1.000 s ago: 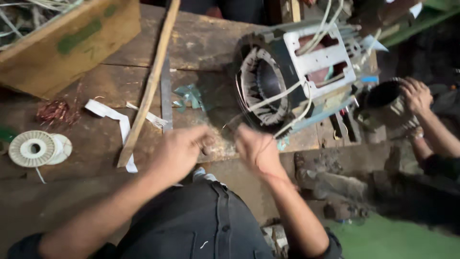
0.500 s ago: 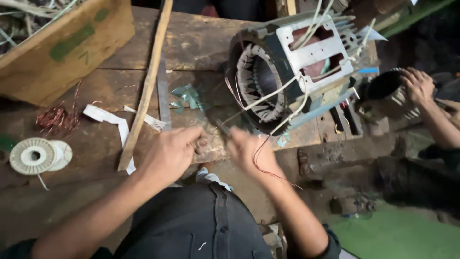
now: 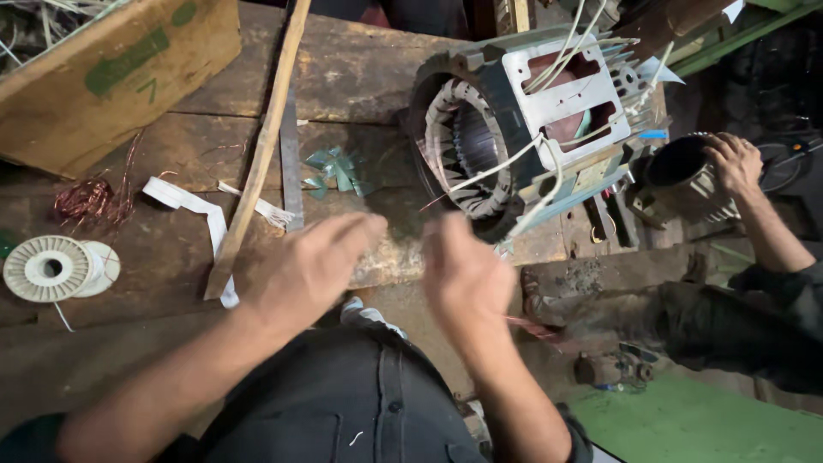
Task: The person handles a motor housing and rotor, then repeatedly wraps copper wire around the stator slots by hand. The person also uses a wooden stick to push the wire into the slots.
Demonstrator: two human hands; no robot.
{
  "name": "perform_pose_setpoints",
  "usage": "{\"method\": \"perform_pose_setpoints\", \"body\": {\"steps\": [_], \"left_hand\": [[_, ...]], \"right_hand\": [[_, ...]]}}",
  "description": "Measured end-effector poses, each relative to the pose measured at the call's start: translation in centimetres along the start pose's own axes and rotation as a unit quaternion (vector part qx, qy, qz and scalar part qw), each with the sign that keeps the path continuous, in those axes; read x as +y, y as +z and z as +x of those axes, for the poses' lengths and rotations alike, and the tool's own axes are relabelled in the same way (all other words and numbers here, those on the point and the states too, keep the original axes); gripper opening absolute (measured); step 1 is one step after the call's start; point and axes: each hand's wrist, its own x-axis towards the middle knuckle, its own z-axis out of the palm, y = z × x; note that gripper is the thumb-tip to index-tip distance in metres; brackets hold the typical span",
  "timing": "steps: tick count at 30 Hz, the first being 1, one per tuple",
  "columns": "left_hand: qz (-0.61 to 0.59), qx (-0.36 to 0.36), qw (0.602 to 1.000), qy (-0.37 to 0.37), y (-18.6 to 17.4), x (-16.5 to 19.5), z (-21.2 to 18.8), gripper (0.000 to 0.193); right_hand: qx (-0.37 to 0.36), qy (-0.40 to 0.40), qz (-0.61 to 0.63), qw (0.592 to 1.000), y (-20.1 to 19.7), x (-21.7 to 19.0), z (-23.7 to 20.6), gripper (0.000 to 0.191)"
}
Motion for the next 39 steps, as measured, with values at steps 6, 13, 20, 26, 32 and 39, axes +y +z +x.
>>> {"method": "perform_pose_setpoints", "body": {"steps": [6,13,20,26,32,39], "left_hand": [[0.156,-0.062,0.982,0.087,-1.0,0.2,0.5,0.023],[0.220,-0.081,0.968,0.084,-0.9,1.1,0.8,0.030],[0.219,-0.126,0.967,0.034,0.7,1.5,0.2,0.034],[0.132,-0.290,0.934,-0.161,2.2,1.2,1.3,0.030],[-0.166,-0.146,0.969,-0.109,0.8,-0.2,2.9,0.022],[0.197,-0.112,0.964,0.141,-2.0,-0.4,2.8,0.015]], "right_hand": [[0.028,-0.011,0.010,0.999,2.1,0.9,0.9,0.010],[-0.014,0.083,-0.050,0.995,2.3,1.9,0.7,0.024],[0.043,-0.110,0.037,0.992,4.6,3.9,0.5,0.013],[-0.053,-0.085,0.075,0.992,4.2,2.6,-0.3,0.017],[0.046,0.103,0.162,0.980,-1.6,1.4,-0.3,0.014],[0.084,-0.058,-0.063,0.993,1.8,1.9,0.0,0.002]]}}
